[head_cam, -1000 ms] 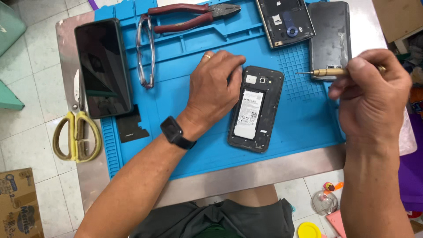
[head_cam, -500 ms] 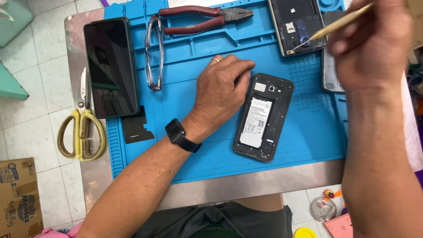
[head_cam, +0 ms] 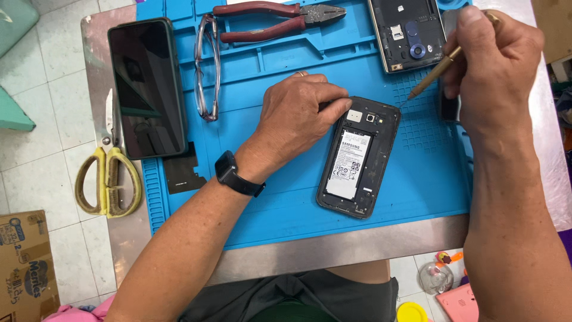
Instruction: The person uses a screwdriver to remove screws from the back of a disassembled smartphone. They carefully unscrew multiple fasteners around the device's perimeter and place them on the blue work mat.
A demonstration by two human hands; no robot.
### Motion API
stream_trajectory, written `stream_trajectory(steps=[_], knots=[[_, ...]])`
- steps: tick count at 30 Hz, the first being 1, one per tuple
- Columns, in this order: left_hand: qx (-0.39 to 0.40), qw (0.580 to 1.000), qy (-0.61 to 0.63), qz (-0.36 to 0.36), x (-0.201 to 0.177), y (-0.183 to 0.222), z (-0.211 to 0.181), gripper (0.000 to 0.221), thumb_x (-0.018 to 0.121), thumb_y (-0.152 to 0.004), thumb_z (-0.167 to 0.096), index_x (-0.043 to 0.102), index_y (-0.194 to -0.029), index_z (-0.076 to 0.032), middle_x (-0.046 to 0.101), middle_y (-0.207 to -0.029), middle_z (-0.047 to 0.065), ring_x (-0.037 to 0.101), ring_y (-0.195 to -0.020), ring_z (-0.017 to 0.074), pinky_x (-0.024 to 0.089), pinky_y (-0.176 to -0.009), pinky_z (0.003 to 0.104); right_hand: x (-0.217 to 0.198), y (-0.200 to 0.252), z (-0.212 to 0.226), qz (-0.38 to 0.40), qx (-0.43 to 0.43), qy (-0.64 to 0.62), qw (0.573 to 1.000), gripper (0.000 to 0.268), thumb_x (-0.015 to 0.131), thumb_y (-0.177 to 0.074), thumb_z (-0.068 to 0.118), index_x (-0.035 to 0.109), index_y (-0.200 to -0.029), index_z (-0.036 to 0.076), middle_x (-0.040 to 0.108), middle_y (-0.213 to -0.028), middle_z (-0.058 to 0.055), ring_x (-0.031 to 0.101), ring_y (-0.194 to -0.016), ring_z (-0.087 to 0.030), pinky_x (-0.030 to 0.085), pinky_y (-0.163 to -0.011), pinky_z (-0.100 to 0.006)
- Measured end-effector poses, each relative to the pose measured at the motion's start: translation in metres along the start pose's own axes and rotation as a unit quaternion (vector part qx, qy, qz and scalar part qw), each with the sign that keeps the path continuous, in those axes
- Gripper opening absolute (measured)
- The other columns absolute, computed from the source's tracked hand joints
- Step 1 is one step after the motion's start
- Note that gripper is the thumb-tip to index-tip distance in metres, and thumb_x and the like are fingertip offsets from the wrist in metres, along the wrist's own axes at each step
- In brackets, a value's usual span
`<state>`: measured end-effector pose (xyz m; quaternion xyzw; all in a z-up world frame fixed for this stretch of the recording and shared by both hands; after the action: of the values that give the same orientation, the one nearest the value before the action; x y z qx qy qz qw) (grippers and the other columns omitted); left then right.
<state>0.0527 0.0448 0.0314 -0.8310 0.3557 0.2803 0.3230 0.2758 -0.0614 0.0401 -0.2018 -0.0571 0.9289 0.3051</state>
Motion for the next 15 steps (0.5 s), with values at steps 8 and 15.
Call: stream_trajectory(steps=[8, 15], knots=[[0.006, 1.000, -0.015, -0.010, 0.000, -0.002, 0.001, 0.019, 0.066, -0.098, -0.025, 0.083, -0.090, -0.020, 0.077, -0.080, -0.006, 0.068, -0.077, 0.0192, 0.051, -0.067, 0.038, -0.005, 0.000, -0.006, -0.002, 0.009, 0.018, 1.000, 0.041, 0.055, -0.134, 0.022, 0.063, -0.097, 0.004, 0.052, -0.068, -0.007, 0.051, -0.054, -0.013, 0.036, -0.050, -0.025], [0.015, 1.000, -0.020, -0.018, -0.001, -0.001, 0.001, 0.018, 0.065, -0.096, -0.024, 0.082, -0.092, -0.020, 0.079, -0.084, -0.007, 0.071, -0.081, 0.0209, 0.051, -0.065, 0.039, -0.019, -0.006, -0.029, -0.037, 0.052, -0.088, 0.994, 0.036, 0.054, -0.128, 0.031, 0.061, -0.099, 0.009, 0.049, -0.071, -0.005, 0.048, -0.054, -0.012, 0.034, -0.048, -0.023]])
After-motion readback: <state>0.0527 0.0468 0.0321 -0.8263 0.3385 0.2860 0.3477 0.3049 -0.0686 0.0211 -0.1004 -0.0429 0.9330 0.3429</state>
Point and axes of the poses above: each hand's wrist, its own y-axis away from the middle knuckle, its own x-axis out of the palm, z = x × y, the point moved 7 cm from there along -y, towards the middle knuckle
